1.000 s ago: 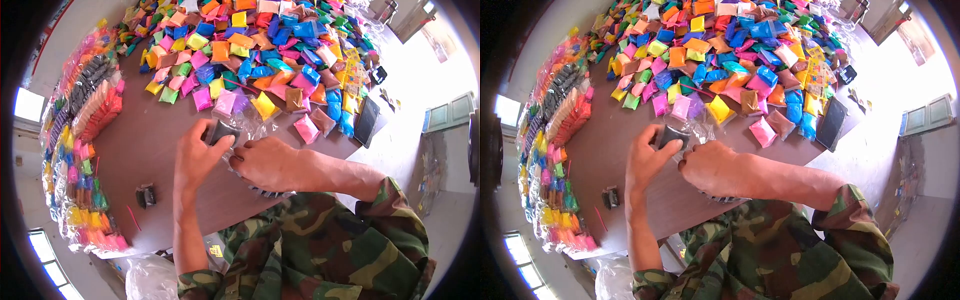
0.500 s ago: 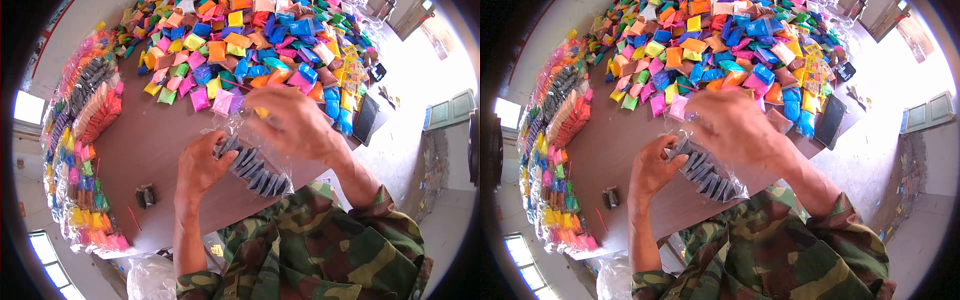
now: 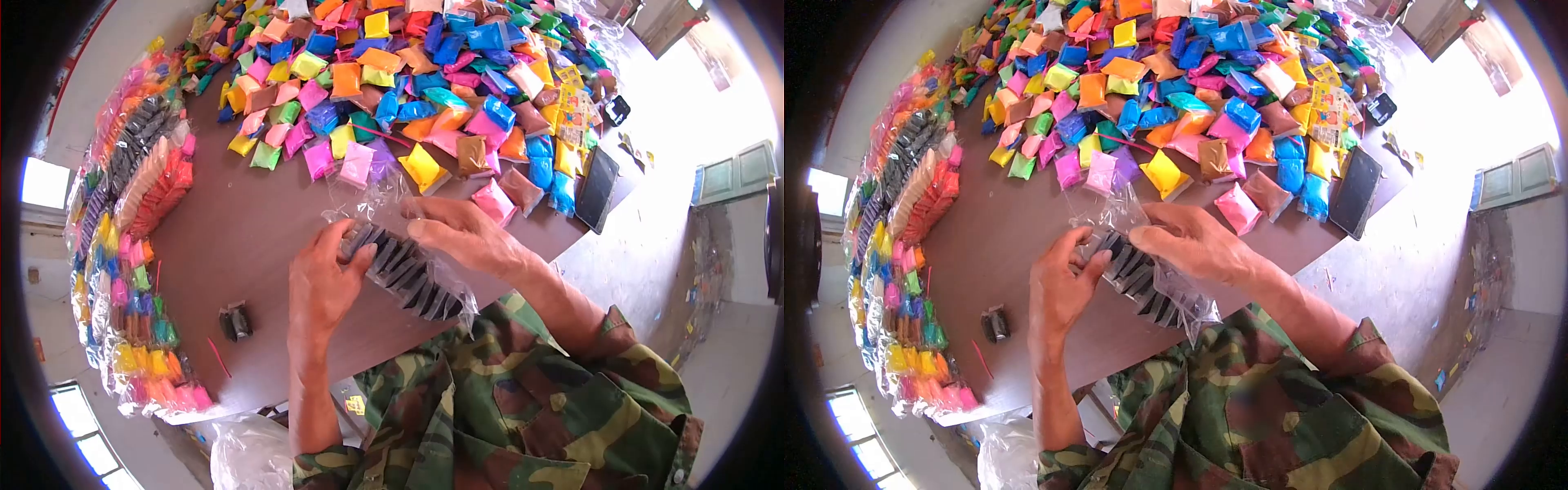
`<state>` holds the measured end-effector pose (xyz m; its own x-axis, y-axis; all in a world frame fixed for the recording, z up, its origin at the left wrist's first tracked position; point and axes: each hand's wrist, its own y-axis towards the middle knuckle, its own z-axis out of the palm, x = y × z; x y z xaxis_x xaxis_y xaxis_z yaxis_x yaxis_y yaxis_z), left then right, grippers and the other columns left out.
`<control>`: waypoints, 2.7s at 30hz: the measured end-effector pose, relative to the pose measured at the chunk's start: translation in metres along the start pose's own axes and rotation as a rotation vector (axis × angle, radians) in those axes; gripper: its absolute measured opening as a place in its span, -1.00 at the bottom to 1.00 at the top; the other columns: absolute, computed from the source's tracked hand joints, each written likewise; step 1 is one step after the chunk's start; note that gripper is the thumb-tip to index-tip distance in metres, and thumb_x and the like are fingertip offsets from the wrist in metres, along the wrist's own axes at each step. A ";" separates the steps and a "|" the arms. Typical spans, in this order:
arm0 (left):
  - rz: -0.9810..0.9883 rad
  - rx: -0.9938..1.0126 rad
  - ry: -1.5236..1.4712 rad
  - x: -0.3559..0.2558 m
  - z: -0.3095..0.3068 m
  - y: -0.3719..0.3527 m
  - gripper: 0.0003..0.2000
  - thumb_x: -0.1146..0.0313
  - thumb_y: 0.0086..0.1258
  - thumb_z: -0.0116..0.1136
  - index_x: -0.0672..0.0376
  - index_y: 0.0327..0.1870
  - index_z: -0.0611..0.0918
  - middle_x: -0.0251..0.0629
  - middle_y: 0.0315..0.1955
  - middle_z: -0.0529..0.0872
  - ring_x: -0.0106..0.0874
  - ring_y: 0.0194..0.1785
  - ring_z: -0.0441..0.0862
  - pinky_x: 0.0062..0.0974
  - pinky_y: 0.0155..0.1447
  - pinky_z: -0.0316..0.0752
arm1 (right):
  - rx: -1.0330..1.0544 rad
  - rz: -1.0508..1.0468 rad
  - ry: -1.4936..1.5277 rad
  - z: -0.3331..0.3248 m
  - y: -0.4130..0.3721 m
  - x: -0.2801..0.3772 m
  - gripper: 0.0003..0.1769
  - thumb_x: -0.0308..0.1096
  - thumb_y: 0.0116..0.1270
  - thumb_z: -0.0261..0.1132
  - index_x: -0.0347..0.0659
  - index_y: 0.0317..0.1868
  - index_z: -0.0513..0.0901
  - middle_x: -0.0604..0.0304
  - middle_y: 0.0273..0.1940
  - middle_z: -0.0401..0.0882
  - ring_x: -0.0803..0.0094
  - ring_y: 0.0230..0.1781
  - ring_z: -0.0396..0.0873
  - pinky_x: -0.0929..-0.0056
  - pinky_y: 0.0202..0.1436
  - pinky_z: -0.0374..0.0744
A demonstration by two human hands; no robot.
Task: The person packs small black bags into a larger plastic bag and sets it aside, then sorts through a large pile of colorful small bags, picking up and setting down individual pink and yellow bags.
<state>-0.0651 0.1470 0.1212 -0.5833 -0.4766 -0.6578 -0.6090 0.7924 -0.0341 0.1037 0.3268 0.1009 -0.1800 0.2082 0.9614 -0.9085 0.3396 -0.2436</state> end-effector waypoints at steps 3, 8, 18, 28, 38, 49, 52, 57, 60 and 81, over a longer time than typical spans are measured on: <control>0.014 -0.052 -0.014 -0.003 0.001 -0.011 -0.62 0.36 0.46 0.48 0.24 0.23 0.71 0.00 0.00 0.84 -0.13 -0.17 0.86 -0.18 -0.08 0.70 | -0.012 -0.089 0.031 0.009 0.000 -0.003 -0.36 -0.09 0.61 0.31 -0.35 0.51 0.55 0.16 0.12 0.72 0.47 0.14 0.59 0.34 0.29 0.56; 0.108 -0.071 -0.044 0.017 0.012 -0.012 -0.65 0.39 0.50 0.44 0.26 0.24 0.71 0.00 0.00 0.84 -0.15 -0.22 0.85 -0.20 -0.10 0.69 | 0.061 -0.068 -0.011 0.012 0.001 -0.003 -0.40 -0.20 0.63 0.27 -0.33 0.55 0.52 0.26 -0.02 0.65 0.57 -0.02 0.54 0.46 0.10 0.55; -0.113 -0.478 0.320 0.075 -0.061 -0.061 -0.70 0.27 0.51 0.43 0.20 0.15 0.77 -0.08 -0.03 0.84 -0.13 -0.15 0.82 -0.18 -0.02 0.69 | -0.009 -0.079 -0.230 0.011 0.001 0.002 -0.50 -0.40 0.66 0.16 -0.32 0.51 0.61 0.25 0.21 0.74 0.53 0.19 0.57 0.44 0.31 0.54; -0.532 -0.370 0.033 0.234 -0.130 -0.119 -0.55 0.26 0.50 0.44 0.38 0.28 0.71 -0.09 0.05 0.85 -0.32 0.10 0.78 -0.34 0.23 0.64 | -0.006 -0.072 -0.235 0.017 0.002 0.009 -0.51 -0.38 0.65 0.14 -0.26 0.49 0.65 0.29 0.10 0.74 0.58 0.08 0.57 0.47 0.23 0.53; -0.592 -0.367 -0.116 0.189 -0.121 -0.106 -0.51 0.19 0.44 0.53 0.33 0.25 0.73 -0.25 -0.20 0.81 -0.54 -0.25 0.72 -0.55 -0.31 0.59 | 0.001 -0.072 -0.215 0.016 0.004 0.006 -0.50 -0.39 0.64 0.14 -0.31 0.50 0.63 0.28 0.11 0.74 0.58 0.08 0.55 0.46 0.21 0.52; -0.627 -0.205 -0.230 0.194 -0.127 -0.099 -0.41 0.17 0.39 0.56 0.34 0.34 0.68 -0.22 -0.07 0.81 -0.53 -0.23 0.74 -0.56 -0.32 0.62 | 0.010 -0.068 -0.233 0.012 0.000 0.010 -0.50 -0.39 0.63 0.19 -0.33 0.49 0.62 0.39 -0.06 0.65 0.68 -0.15 0.42 0.54 -0.07 0.44; -0.663 -0.100 -0.116 0.185 -0.132 -0.090 -0.37 0.21 0.35 0.58 0.35 0.37 0.65 -0.19 0.01 0.80 -0.50 -0.18 0.75 -0.55 -0.31 0.62 | 0.001 -0.114 -0.229 0.010 0.001 0.002 -0.50 -0.38 0.63 0.19 -0.34 0.49 0.61 0.40 -0.10 0.62 0.69 -0.18 0.40 0.54 -0.10 0.42; -0.596 -0.117 -0.147 0.177 -0.133 -0.086 -0.39 0.25 0.26 0.64 0.37 0.29 0.67 -0.20 -0.15 0.83 -0.50 -0.22 0.77 -0.52 -0.34 0.63 | 0.002 -0.103 -0.219 0.010 0.002 0.001 -0.49 -0.37 0.63 0.20 -0.37 0.50 0.60 0.44 -0.18 0.54 0.68 -0.21 0.38 0.54 -0.13 0.41; -0.619 -0.046 -0.137 0.181 -0.132 -0.085 -0.37 0.26 0.22 0.67 0.37 0.27 0.68 -0.22 -0.19 0.82 -0.51 -0.23 0.77 -0.52 -0.35 0.61 | -0.003 -0.128 -0.204 0.009 0.003 -0.002 -0.48 -0.36 0.62 0.22 -0.39 0.50 0.59 0.47 -0.22 0.48 0.69 -0.24 0.34 0.56 -0.16 0.39; -0.096 -0.162 -0.697 0.018 -0.067 -0.036 -0.59 0.42 0.40 0.56 0.35 0.18 0.68 -0.26 -0.15 0.79 -0.56 -0.22 0.73 -0.55 -0.14 0.69 | 0.020 -0.172 -0.029 0.014 0.005 -0.002 -0.54 -0.41 0.57 0.13 -0.37 0.39 0.60 0.37 -0.28 0.46 0.65 -0.29 0.39 0.49 -0.25 0.40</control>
<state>-0.0897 0.0844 0.1605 -0.0776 -0.1448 -0.9864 -0.7437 0.6674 -0.0395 0.0939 0.3154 0.0997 -0.0321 0.1219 0.9920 -0.9341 0.3494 -0.0731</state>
